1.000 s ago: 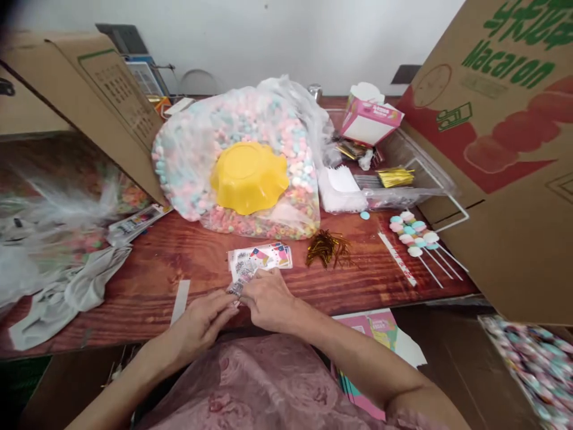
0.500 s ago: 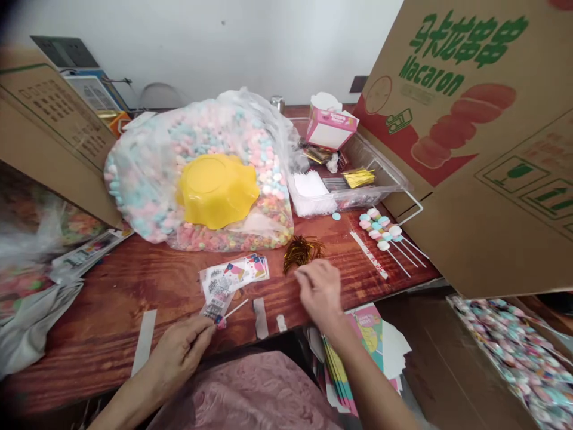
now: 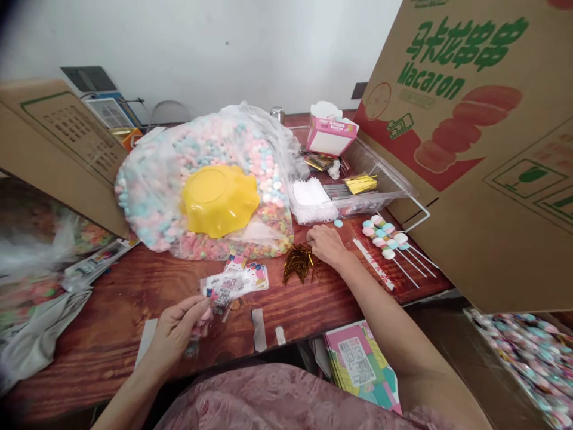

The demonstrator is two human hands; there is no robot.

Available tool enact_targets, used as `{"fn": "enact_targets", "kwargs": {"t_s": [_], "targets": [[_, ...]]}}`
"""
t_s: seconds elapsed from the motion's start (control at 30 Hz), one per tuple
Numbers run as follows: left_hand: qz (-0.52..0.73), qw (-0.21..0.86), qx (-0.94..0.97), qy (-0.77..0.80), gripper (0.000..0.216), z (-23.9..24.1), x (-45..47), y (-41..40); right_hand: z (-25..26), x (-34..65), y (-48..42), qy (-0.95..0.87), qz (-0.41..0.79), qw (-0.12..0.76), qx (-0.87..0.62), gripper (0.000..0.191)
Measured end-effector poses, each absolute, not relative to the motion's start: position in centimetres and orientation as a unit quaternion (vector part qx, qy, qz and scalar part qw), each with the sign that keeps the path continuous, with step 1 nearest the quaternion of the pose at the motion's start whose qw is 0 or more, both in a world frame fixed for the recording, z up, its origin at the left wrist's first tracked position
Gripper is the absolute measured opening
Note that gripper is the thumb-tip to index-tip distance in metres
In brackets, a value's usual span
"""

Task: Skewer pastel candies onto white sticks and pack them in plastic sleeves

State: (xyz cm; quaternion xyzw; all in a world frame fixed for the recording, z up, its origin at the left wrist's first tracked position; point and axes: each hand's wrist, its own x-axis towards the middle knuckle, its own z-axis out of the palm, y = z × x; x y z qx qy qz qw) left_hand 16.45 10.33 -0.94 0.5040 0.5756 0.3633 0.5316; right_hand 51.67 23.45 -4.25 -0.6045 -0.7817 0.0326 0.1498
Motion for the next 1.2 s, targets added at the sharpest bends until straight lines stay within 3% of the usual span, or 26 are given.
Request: {"fn": "enact_targets", "kwargs": {"t_s": [0.23, 0.37, 0.47, 0.67, 0.87, 0.93, 1.13, 1.2], "targets": [[0.398, 0.698, 0.242, 0.543, 0.041, -1.4, 15.5, 7.9, -3.0, 52.4, 21.0, -0.718, -0.090, 0.202, -0.660, 0.019], [0.395, 0.748, 0.237, 0.478, 0.032, 0.7, 18.0, 8.8, -1.6, 48.8, 17.5, -0.723, -0.198, 0.373, -0.547, 0.012], [0.364, 0.783, 0.256, 0.435, 0.028, 2.3, 20.2, 9.6, -1.0, 44.1, 14.8, -0.765, -0.195, 0.460, -0.406, 0.020], [0.427, 0.763, 0.270, 0.403, 0.027, 2.0, 20.2, 9.4, -2.2, 38.0, 11.7, -0.794, -0.051, 0.501, -0.340, 0.021], [0.431, 0.742, 0.271, 0.437, 0.027, 0.5, 16.7, 8.0, -2.9, 36.3, 11.2, -0.704, 0.250, 0.497, -0.442, 0.008], [0.422, 0.727, 0.310, 0.444, 0.028, 0.2, 15.9, 7.7, -2.2, 36.0, 11.9, -0.658, 0.343, 0.492, -0.455, 0.013], [0.399, 0.691, 0.407, 0.445, 0.029, 0.3, 14.8, 7.3, 0.3, 34.3, 13.8, -0.712, 0.534, 0.303, -0.341, 0.020], [0.402, 0.687, 0.409, 0.447, 0.030, 0.3, 14.6, 7.4, 0.4, 34.0, 13.9, -0.695, 0.579, 0.279, -0.323, 0.022]]}}
